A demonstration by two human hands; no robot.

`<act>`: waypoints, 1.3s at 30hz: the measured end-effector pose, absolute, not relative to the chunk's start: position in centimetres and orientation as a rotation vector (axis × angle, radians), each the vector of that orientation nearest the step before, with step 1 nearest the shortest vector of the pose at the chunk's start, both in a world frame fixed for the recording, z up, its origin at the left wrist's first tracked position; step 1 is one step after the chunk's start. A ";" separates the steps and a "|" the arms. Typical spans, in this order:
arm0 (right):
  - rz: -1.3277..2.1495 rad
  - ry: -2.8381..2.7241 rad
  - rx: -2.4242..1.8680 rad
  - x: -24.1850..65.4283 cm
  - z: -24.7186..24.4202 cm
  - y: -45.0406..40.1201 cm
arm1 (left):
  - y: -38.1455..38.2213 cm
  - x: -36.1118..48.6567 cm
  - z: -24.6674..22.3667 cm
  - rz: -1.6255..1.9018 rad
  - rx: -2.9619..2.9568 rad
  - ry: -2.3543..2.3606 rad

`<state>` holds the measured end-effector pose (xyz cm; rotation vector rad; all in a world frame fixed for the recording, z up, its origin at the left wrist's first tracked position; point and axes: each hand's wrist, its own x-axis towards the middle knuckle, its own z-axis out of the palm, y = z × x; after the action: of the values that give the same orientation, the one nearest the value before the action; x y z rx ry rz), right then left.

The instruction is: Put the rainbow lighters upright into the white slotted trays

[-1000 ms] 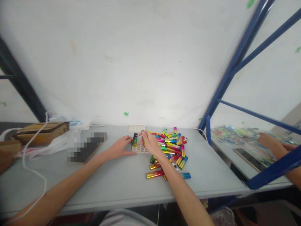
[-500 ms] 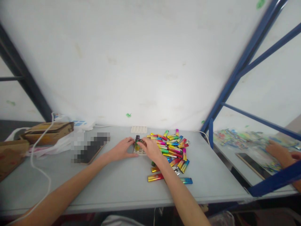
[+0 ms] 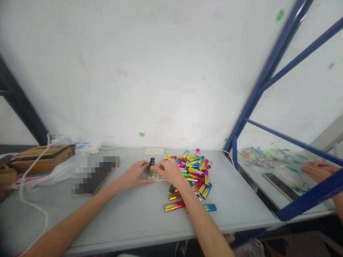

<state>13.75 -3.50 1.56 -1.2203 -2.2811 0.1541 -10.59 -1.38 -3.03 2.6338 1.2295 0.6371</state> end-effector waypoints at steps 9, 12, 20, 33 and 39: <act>-0.009 -2.068 -1.778 22.3 0.2 0.8 | -1.5 -10.5 -2.7 0.632 2.606 1.242; 0.057 -2.131 -1.847 22.8 -0.4 1.3 | -1.5 -10.5 -2.6 0.637 2.598 1.241; 0.083 -2.138 -1.909 22.7 -0.5 1.5 | -1.5 -10.5 -2.4 0.617 2.601 1.252; 0.006 -1.908 -1.794 23.0 -0.8 1.6 | -1.4 -10.5 -2.5 0.623 2.597 1.239; 0.497 -1.280 -1.302 23.0 0.0 1.7 | -1.4 -10.6 -2.4 0.606 2.609 1.235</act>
<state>22.95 1.73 0.03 -1.3022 -1.2802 0.4975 -10.59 -1.38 -2.40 2.6091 1.2354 0.6056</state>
